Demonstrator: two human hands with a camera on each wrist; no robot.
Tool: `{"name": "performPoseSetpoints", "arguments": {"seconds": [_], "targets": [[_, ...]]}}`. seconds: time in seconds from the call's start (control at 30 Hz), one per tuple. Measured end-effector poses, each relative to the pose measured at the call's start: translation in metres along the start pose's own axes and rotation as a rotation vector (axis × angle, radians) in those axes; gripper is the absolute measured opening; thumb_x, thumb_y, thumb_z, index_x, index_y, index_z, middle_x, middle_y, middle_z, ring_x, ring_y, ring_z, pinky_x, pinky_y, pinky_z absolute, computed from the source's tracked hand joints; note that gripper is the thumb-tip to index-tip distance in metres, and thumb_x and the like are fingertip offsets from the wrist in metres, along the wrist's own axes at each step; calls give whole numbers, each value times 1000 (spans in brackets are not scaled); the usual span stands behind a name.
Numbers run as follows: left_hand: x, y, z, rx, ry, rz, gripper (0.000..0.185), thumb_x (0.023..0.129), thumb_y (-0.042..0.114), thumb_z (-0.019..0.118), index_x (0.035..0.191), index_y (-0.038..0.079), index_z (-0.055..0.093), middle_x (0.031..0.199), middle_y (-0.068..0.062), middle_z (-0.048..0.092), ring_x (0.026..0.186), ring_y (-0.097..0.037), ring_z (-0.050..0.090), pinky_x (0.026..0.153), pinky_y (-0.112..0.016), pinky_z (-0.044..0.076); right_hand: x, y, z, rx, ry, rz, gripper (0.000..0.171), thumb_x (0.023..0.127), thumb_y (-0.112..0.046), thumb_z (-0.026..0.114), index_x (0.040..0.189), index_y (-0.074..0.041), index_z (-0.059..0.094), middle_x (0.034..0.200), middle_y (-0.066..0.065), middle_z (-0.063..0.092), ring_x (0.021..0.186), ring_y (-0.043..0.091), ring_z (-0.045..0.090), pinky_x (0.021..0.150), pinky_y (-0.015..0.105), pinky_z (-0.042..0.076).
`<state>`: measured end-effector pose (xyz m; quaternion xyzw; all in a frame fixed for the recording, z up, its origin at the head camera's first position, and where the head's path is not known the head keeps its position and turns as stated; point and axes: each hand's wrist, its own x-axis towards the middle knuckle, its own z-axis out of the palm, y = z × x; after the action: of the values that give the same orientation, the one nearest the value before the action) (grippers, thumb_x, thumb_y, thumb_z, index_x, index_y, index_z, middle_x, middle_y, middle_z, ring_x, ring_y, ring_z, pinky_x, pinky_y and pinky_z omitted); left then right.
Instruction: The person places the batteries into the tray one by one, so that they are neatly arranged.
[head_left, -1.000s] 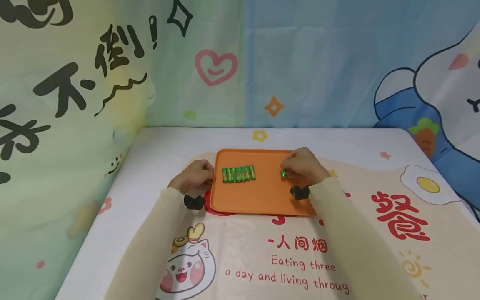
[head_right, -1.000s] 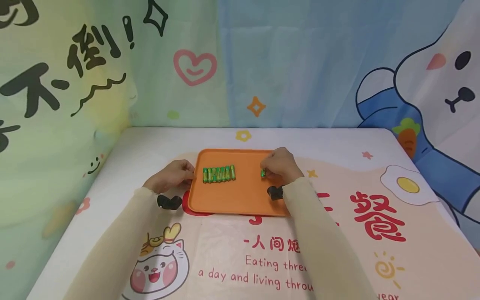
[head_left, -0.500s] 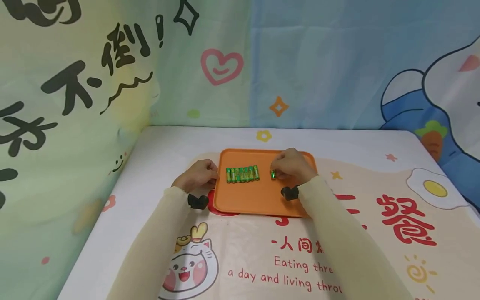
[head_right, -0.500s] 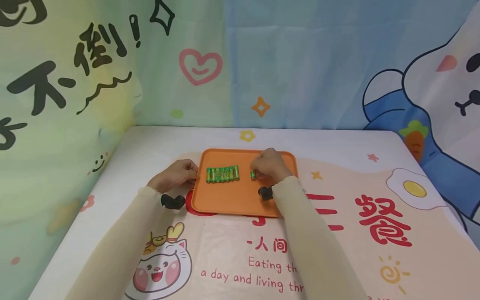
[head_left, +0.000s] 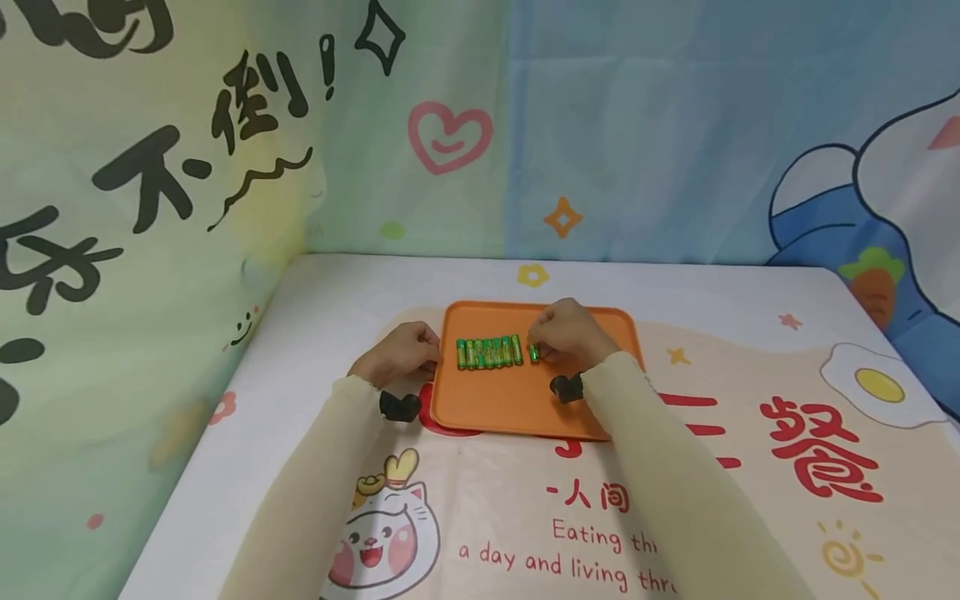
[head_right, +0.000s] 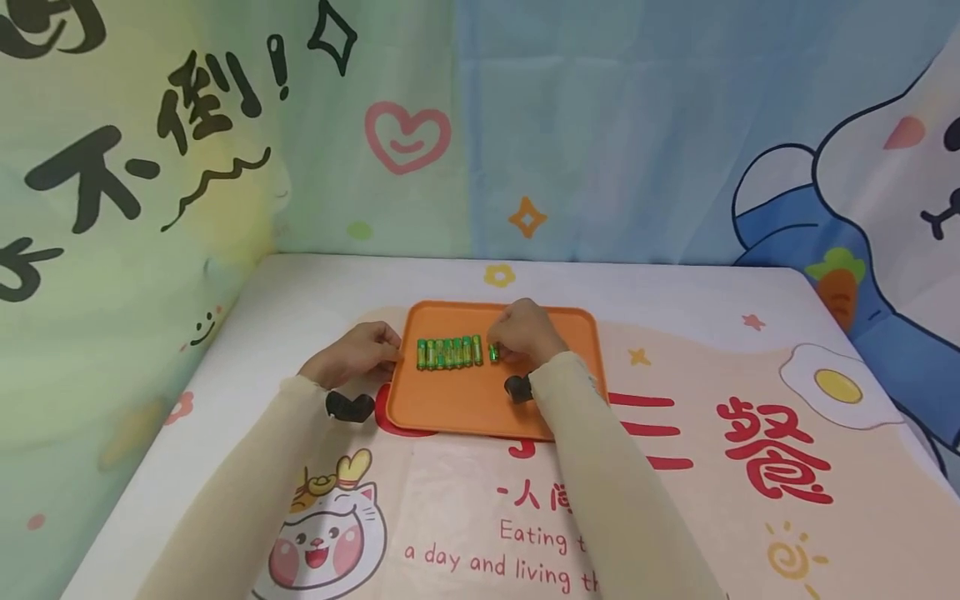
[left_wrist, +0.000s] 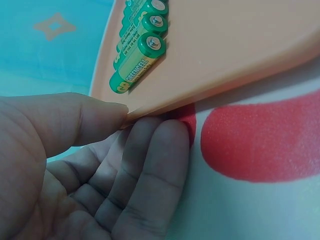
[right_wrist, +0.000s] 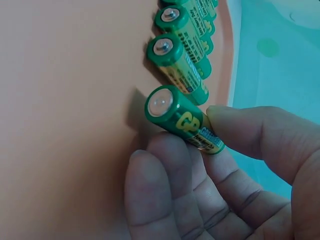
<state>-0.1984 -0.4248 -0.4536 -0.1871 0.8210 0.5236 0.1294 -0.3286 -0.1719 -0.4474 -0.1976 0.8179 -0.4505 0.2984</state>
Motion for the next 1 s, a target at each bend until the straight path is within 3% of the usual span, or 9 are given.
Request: {"name": "performPoseSetpoints", "arguments": {"seconds": [0.27, 0.53, 1.0], "targets": [[-1, 1, 0, -2, -2, 8, 12, 99, 6, 62, 107, -1, 57, 101, -15, 66, 82, -20, 70, 76, -30, 61, 4, -3, 6, -26, 2, -5, 44, 96, -5, 64, 60, -15, 39, 55, 0, 38, 60, 23, 49, 62, 35, 49], [-3, 2, -1, 7, 1, 6, 12, 99, 7, 62, 107, -1, 57, 101, -14, 66, 81, -20, 70, 76, -30, 61, 5, -6, 8, 17, -25, 11, 44, 97, -3, 61, 61, -14, 38, 56, -1, 31, 55, 19, 34, 59, 35, 41], [-2, 2, -1, -21, -4, -5, 10, 100, 5, 60, 107, -1, 56, 102, -15, 65, 83, -20, 69, 78, -31, 62, 5, -5, 11, -19, -11, 13, 46, 98, -5, 63, 60, -15, 40, 56, -1, 33, 58, 21, 44, 61, 34, 48]]}}
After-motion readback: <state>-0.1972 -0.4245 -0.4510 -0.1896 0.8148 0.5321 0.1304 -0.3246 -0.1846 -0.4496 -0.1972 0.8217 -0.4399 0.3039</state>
